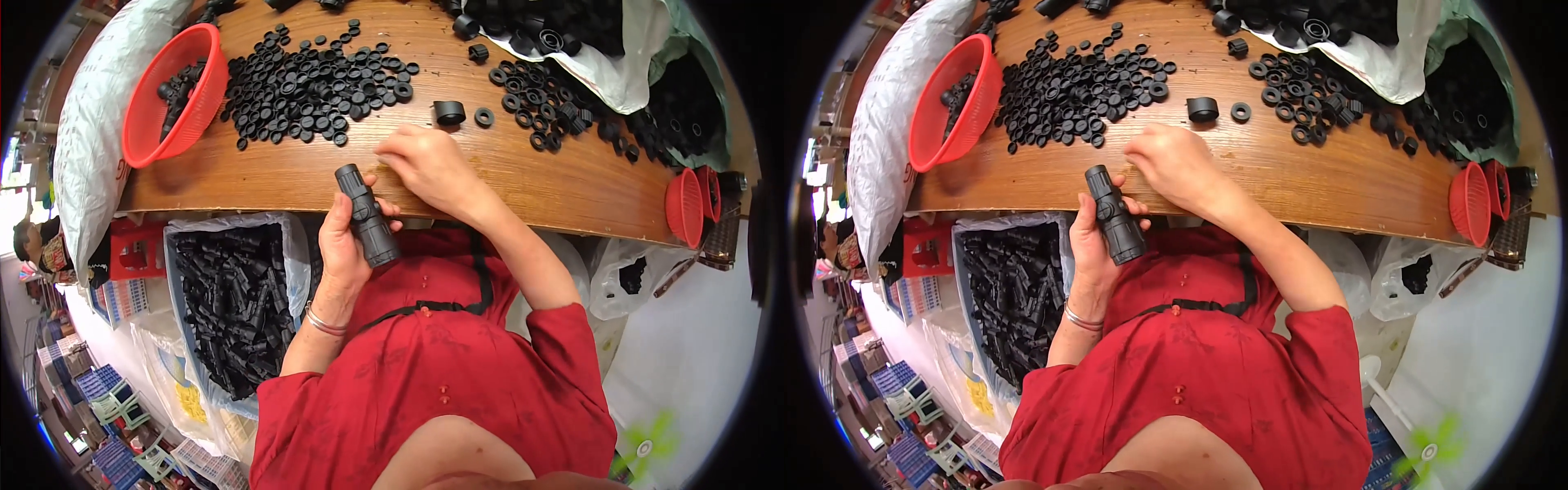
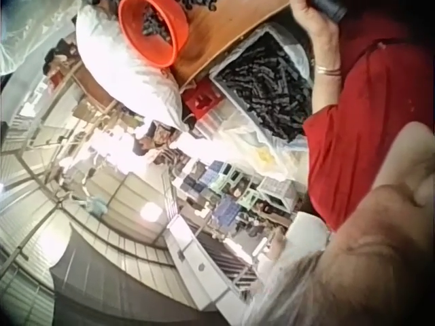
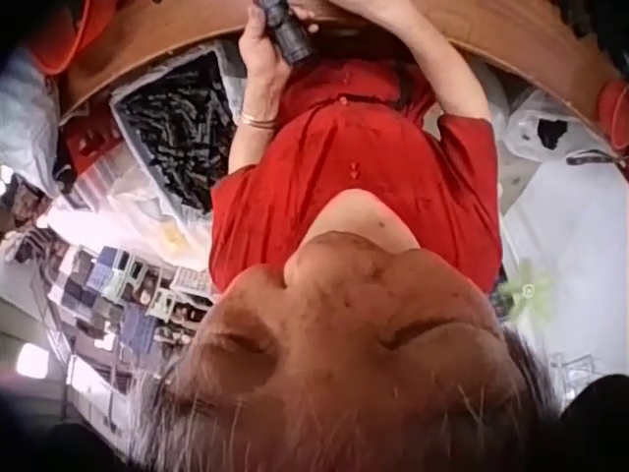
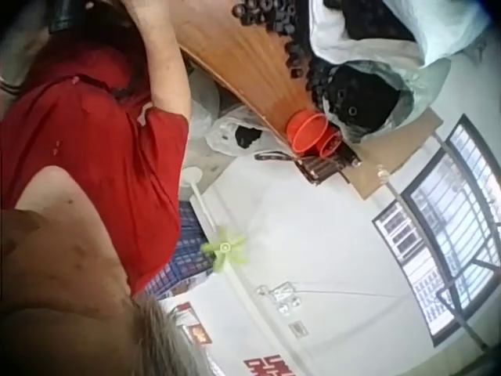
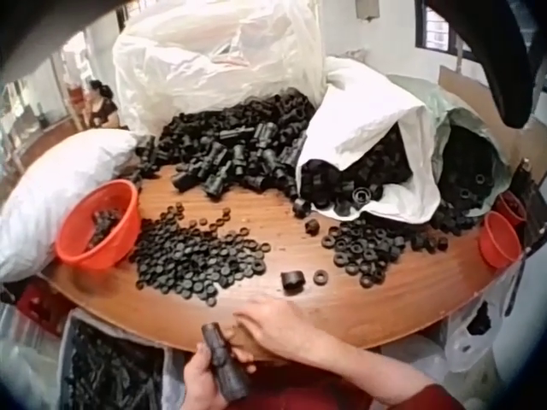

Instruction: The person is assembling various small black plastic components into a larger cylindrical part at a factory workbench.

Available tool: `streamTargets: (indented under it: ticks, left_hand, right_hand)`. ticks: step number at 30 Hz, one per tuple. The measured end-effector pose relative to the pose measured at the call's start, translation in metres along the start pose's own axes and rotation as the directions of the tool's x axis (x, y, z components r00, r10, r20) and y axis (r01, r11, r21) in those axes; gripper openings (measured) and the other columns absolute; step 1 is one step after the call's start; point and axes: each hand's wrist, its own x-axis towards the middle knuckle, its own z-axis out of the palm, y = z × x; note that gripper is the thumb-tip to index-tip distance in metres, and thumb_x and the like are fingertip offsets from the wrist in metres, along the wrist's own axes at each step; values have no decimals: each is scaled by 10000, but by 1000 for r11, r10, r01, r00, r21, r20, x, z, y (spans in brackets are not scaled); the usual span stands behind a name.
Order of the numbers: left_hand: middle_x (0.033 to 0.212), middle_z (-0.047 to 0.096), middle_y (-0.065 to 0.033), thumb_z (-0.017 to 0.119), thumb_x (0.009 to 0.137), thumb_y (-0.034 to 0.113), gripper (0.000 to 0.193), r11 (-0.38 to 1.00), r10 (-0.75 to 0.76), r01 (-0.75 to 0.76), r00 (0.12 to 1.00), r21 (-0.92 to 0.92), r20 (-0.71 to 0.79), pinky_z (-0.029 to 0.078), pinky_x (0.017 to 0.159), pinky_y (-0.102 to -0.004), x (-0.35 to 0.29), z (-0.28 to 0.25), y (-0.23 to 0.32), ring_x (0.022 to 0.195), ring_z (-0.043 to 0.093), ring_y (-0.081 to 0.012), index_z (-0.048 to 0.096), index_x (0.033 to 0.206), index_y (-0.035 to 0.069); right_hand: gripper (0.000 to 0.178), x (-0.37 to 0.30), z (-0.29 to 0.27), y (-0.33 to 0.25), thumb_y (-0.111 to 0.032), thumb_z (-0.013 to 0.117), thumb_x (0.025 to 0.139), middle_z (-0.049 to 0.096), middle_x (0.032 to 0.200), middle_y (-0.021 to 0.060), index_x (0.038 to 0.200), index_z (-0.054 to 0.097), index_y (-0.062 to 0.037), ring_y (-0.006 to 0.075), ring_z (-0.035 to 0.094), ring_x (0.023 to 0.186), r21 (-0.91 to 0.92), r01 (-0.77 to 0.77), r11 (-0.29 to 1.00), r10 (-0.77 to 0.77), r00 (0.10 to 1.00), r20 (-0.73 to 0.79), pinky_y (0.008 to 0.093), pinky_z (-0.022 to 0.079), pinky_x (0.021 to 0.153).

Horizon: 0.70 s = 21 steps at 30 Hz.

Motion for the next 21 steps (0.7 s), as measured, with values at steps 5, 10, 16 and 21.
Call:
streamTargets:
  ticks: [5, 10, 16, 21]
  left_hand:
    - [887, 629, -143, 378, 947, 582, 678, 995, 96, -93, 993, 39, -64, 546, 781, -399, 1, -9, 15, 901, 614, -273, 423, 1308, 10]
    - [876, 622, -119, 381, 963, 548, 643, 975, 201, -187, 972, 122, -118, 533, 779, -408, 5, -13, 29, 862, 617, -252, 394, 1339, 27]
    - [918, 607, -90, 542, 949, 361, 384, 983, 179, -182, 958, 6, -222, 562, 685, -384, 19, -9, 25, 771, 640, -228, 509, 1170, 48]
    - [893, 597, -17, 566, 953, 320, 366, 938, 306, -281, 946, 203, -106, 487, 686, -238, 19, 15, 22, 761, 579, -100, 518, 1171, 30]
  right_hand:
    - [61, 48, 58, 0, -100, 619, 748, 561, 870, 67, 805, 628, -81, 260, 586, 844, -382, 177, 907, -171, 984, 50, 380, 515, 670]
    - [104, 51, 63, 7, -105, 584, 744, 556, 855, 74, 842, 568, -76, 235, 583, 854, -466, 234, 854, -239, 970, 48, 334, 523, 668]
    - [53, 23, 29, -12, -13, 535, 871, 607, 790, 114, 911, 568, -4, 225, 616, 683, 38, 66, 997, -54, 963, -262, 317, 495, 620]
    - [100, -22, 15, -55, -20, 536, 910, 562, 791, 15, 990, 594, -6, 66, 524, 641, 448, -92, 889, 108, 994, -11, 206, 432, 575]
